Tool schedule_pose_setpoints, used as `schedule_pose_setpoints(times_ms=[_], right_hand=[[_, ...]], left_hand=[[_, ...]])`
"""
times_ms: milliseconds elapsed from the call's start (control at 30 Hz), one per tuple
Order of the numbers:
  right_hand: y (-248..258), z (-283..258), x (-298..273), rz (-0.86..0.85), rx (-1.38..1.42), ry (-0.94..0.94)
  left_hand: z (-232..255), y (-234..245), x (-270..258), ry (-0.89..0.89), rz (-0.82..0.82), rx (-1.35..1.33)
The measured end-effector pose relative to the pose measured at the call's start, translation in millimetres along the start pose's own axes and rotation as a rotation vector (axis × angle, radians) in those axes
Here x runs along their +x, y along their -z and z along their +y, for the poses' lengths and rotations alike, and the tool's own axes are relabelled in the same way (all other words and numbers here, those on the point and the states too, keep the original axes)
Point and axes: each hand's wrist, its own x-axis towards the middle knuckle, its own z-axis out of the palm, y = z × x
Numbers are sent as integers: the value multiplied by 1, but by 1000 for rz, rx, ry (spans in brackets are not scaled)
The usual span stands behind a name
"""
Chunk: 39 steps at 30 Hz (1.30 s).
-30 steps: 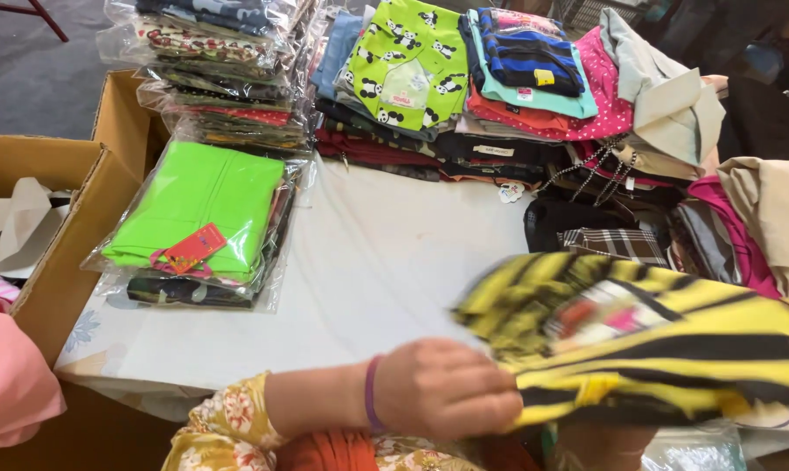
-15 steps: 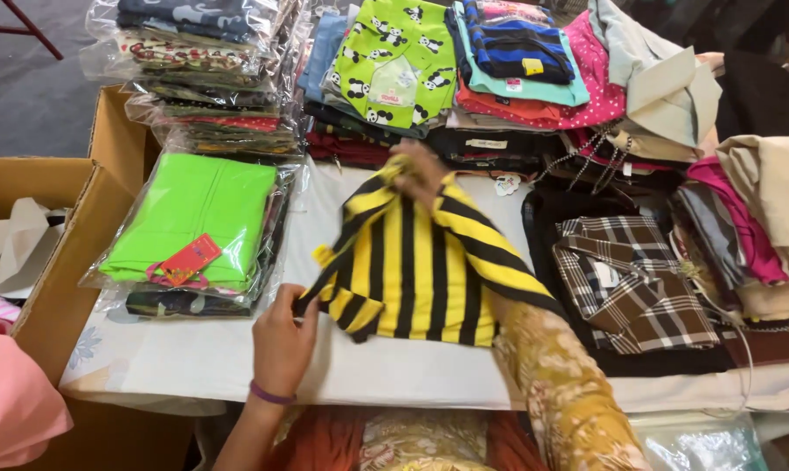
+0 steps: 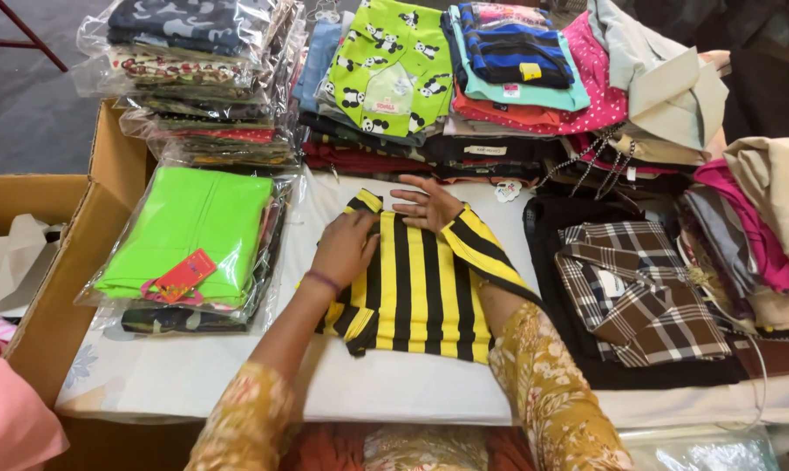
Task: Fold various clothing items and place them into clear plastic bags.
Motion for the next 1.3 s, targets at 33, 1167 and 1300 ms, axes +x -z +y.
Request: schedule_pose_setpoints(times_ms=[33, 1167, 1300], right_hand=[[-4, -2, -6, -3, -3, 2], [69, -40, -87, 1082, -1747, -59], [54, -51, -106, 1111, -1741, -23]], left_hand=[[-7, -5, 11, -1, 4, 2], [-195, -55, 64, 428, 285, 76], [-208, -51, 53, 458, 221, -275]])
